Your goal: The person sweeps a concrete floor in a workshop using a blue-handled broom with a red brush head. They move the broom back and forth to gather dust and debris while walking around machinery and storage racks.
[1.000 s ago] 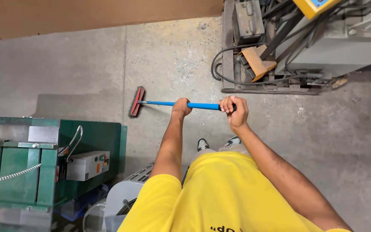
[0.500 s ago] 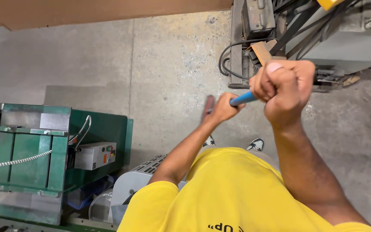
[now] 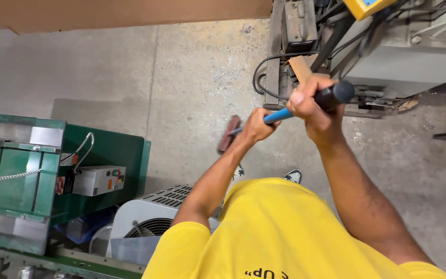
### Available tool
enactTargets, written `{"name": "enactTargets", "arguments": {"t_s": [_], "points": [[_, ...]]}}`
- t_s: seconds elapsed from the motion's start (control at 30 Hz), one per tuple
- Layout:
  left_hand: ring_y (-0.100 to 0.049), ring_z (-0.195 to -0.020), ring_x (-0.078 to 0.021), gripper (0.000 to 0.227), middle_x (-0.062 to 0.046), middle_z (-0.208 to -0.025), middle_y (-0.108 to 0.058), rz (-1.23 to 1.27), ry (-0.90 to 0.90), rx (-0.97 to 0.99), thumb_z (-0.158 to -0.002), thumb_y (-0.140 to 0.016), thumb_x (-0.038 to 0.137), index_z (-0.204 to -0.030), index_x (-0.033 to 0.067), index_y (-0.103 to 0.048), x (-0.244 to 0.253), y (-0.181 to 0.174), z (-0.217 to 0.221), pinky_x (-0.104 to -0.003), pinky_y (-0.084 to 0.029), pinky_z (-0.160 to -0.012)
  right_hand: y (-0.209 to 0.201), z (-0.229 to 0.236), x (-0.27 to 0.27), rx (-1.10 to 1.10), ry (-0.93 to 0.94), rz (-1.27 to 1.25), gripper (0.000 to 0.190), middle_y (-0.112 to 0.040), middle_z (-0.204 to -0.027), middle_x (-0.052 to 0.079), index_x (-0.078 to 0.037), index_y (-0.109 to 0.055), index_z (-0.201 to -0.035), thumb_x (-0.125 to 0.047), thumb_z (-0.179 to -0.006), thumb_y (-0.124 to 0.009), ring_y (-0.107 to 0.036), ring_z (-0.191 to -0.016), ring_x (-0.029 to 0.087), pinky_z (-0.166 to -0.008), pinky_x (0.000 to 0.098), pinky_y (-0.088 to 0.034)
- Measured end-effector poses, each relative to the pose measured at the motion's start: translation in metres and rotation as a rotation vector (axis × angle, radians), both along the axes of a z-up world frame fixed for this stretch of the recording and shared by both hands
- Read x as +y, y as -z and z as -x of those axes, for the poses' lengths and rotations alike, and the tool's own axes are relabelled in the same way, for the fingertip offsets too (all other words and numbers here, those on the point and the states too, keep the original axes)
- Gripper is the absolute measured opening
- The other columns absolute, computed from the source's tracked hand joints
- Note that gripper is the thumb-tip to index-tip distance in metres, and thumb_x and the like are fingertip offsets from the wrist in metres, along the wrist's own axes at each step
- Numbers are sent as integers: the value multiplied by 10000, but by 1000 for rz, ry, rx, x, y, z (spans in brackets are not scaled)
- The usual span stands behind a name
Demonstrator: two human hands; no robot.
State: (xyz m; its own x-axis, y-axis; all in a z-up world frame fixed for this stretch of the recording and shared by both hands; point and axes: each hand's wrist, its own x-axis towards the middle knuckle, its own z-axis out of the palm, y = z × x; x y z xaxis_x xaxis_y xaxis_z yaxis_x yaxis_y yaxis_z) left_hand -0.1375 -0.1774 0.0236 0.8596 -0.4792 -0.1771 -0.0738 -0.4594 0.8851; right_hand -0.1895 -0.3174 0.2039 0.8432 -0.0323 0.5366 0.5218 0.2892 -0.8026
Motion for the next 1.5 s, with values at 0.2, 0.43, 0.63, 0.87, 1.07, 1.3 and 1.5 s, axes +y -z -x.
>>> {"name": "enactTargets", "arguments": {"t_s": [0.2, 0.43, 0.63, 0.87, 1.07, 1.3, 1.5], "points": [[-703, -617, -324, 177, -63, -580, -628, -284, 94, -46, -776, -697, 256, -612, 191, -703, -6, 90, -32, -415, -544, -644, 87, 7, -57, -5, -104, -244, 374, -342, -456, -17, -102, -409, -651, 44, -941, -597, -407, -430, 117, -474, 223, -359], [-719, -1139, -418, 213, -183, -1071, -784, -664, 111, 87, -823, -718, 272, -970, 151, -812, 22, 194, -39, -523, -593, -992, 190, 29, -68, 204, -154, 80, 337, -608, -649, 130, -37, -601, -629, -49, -953, -693, -584, -652, 243, -731, 363, -515], [-760, -947, -372, 145, -98, -861, -766, -562, -26, 80, -769, -681, 246, -844, 228, -804, -19, 149, 2, -475, -613, -855, 140, 42, -94, 247, -209, 86, 445, -444, -589, 50, -85, -466, -562, -34, -958, -663, -426, -585, 183, -631, 313, -411], [-749, -863, -389, 125, -110, -731, -718, -111, -68, 98, -790, -691, 200, -818, 216, -812, -83, 74, 69, -486, -561, -770, -4, 66, -99, 346, -82, 235, 487, -293, -518, -8, -138, -374, -492, -72, -900, -632, -292, -493, 108, -490, 229, -258], [-675, -636, -339, 107, -102, -578, -601, 59, -88, 63, -740, -651, 158, -643, 184, -689, -91, 47, 106, -312, -535, -644, -29, 80, -74, 277, -40, 317, 458, -243, -474, -31, -144, -388, -464, -100, -851, -629, -264, -416, 108, -415, 244, -264], [-760, -836, -422, 119, -126, -763, -753, -62, 57, 109, -736, -662, 190, -756, 190, -779, -59, 23, 94, -508, -576, -728, -12, 101, -50, 208, 27, 89, 460, -210, -501, 3, -159, -274, -552, -70, -890, -573, -247, -434, 138, -447, 251, -283], [-764, -1019, -430, 216, -159, -988, -805, -395, 113, 74, -765, -712, 235, -926, 229, -856, -21, 119, 47, -515, -625, -930, 107, 102, -51, 140, 28, -109, 435, -291, -475, -19, -173, -329, -559, -91, -904, -581, -356, -412, 146, -614, 348, -446]]}}
